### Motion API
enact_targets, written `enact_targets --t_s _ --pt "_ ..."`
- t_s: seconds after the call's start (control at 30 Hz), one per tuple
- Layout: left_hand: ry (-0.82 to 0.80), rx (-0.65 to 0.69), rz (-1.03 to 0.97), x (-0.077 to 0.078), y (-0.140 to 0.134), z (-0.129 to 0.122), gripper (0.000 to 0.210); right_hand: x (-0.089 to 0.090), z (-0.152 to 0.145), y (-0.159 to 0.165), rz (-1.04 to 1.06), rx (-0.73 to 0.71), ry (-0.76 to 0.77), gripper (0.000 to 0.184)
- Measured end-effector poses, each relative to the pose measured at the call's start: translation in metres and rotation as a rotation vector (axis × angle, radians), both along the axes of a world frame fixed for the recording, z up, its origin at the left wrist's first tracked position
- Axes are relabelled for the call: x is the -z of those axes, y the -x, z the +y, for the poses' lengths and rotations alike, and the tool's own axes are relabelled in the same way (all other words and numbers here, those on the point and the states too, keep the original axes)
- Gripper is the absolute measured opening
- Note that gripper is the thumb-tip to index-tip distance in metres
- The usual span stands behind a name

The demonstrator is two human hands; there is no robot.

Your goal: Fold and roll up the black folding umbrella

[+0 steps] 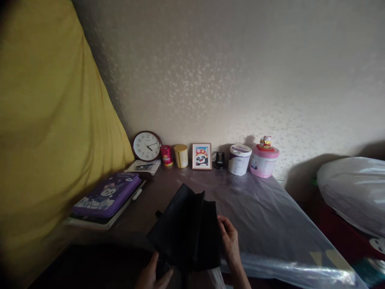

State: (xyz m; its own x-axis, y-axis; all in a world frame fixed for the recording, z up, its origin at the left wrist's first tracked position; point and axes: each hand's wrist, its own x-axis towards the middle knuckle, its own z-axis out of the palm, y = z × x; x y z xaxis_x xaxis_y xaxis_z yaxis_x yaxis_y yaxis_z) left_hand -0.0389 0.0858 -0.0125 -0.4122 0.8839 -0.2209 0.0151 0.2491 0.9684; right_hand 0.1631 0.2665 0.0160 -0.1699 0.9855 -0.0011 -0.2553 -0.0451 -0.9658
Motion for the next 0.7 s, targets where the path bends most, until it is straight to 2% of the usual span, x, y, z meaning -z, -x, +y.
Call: enact_targets --t_s 0.07,0.13,0.2,0.3,0.4,0.5,0.6,0.7 --pt "0.017 -0.036 0.173 0.006 -0.004 0.001 0.06 -0.002 0.005 -0.002 -0.031 0.035 0.003 0.048" --pt "0.044 0.005 0.242 0.007 -0.006 0.001 0.06 -0.007 0.012 -0.005 -0.075 0.092 -0.059 0.049" --pt "0.053 0.05 0.282 0.003 -0.005 0.002 0.058 -0.018 0.02 -0.007 -0.133 0.157 -0.181 0.047" --pt "0.066 0.091 0.357 -0.004 -0.003 0.002 0.056 -0.047 0.026 -0.004 -0.258 0.193 -0.436 0.035" --pt "0.102 0.105 0.407 -0.008 -0.005 0.002 0.057 -0.084 0.024 0.009 -0.425 0.039 -0.813 0.022" --pt "0.146 0.14 0.437 -0.009 -0.008 0.001 0.064 -0.111 0.017 0.03 -0.565 -0.187 -1.084 0.024" --pt "0.129 0.089 0.419 -0.012 -0.011 0.0 0.064 -0.122 0.012 0.05 -0.711 -0.418 -1.26 0.034" --pt "0.14 0.111 0.322 -0.025 -0.014 -0.002 0.07 -0.125 0.009 0.061 -0.884 -0.543 -1.342 0.046"
